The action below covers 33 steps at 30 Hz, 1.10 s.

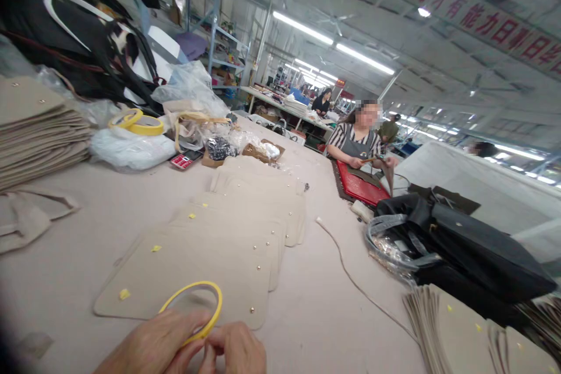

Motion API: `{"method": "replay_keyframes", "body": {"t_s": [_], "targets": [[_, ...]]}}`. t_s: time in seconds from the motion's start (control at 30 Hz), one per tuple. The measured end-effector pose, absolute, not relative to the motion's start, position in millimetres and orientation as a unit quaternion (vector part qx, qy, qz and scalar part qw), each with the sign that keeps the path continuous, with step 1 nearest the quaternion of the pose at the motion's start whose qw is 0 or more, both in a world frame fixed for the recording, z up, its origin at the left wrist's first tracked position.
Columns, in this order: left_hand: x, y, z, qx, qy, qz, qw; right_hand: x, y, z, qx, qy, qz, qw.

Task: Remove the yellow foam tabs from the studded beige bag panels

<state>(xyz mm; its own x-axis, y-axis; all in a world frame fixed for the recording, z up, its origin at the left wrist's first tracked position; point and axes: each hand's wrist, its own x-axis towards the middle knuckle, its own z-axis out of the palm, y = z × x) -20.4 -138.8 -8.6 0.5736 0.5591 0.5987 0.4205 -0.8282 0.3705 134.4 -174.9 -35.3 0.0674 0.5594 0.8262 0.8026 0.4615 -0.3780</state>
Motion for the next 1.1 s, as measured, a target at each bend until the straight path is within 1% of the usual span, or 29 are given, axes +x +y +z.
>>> {"method": "replay_keyframes", "body": {"t_s": [0.1,0.23,0.3,0.4,0.47,0.53,0.6,0.7,0.8,0.87,0.97,1.1], "targets": [[-14.3,-135.2,-4.6,0.873,0.257,0.404,0.090,132.7,-176.2,-26.1,-0.522,-0.646,-0.145,0.538],[-5.8,-128.5,1.5,0.887,0.238,0.377,0.123,141.0,-179.1,-13.3,-0.535,-0.663,-0.115,0.512],[-0.6,-125.1,3.5,0.893,0.239,0.358,0.134,145.3,-180.7,-12.3,-0.572,-0.640,-0.032,0.512],[8.1,-123.2,6.2,0.897,0.247,0.345,0.126,151.0,-180.1,-13.4,-0.644,-0.529,0.204,0.514],[13.4,-124.7,7.6,0.895,0.239,0.358,0.116,157.9,-176.7,-13.3,-0.657,-0.425,0.336,0.524],[17.2,-126.9,7.2,0.894,0.218,0.374,0.118,169.3,-172.5,-13.1,-0.656,-0.341,0.406,0.538],[19.0,-127.5,3.2,0.895,0.214,0.371,0.123,183.5,-170.0,-14.3,-0.661,-0.308,0.450,0.515],[18.9,-123.6,-9.7,0.909,0.264,0.304,0.107,201.8,-171.3,-18.7,-0.689,-0.336,0.469,0.440],[18.5,-118.8,-24.4,0.928,0.298,0.204,0.094,209.3,-174.3,-23.0,-0.711,-0.376,0.447,0.392],[19.0,-117.5,-31.1,0.936,0.301,0.159,0.090,209.1,-174.7,-24.1,-0.722,-0.394,0.439,0.362],[20.5,-118.0,-35.3,0.939,0.303,0.136,0.086,205.9,-173.0,-22.8,-0.738,-0.430,0.411,0.320],[21.3,-118.4,-35.2,0.939,0.301,0.136,0.098,202.6,-171.1,-20.6,-0.741,-0.518,0.311,0.293]]}}
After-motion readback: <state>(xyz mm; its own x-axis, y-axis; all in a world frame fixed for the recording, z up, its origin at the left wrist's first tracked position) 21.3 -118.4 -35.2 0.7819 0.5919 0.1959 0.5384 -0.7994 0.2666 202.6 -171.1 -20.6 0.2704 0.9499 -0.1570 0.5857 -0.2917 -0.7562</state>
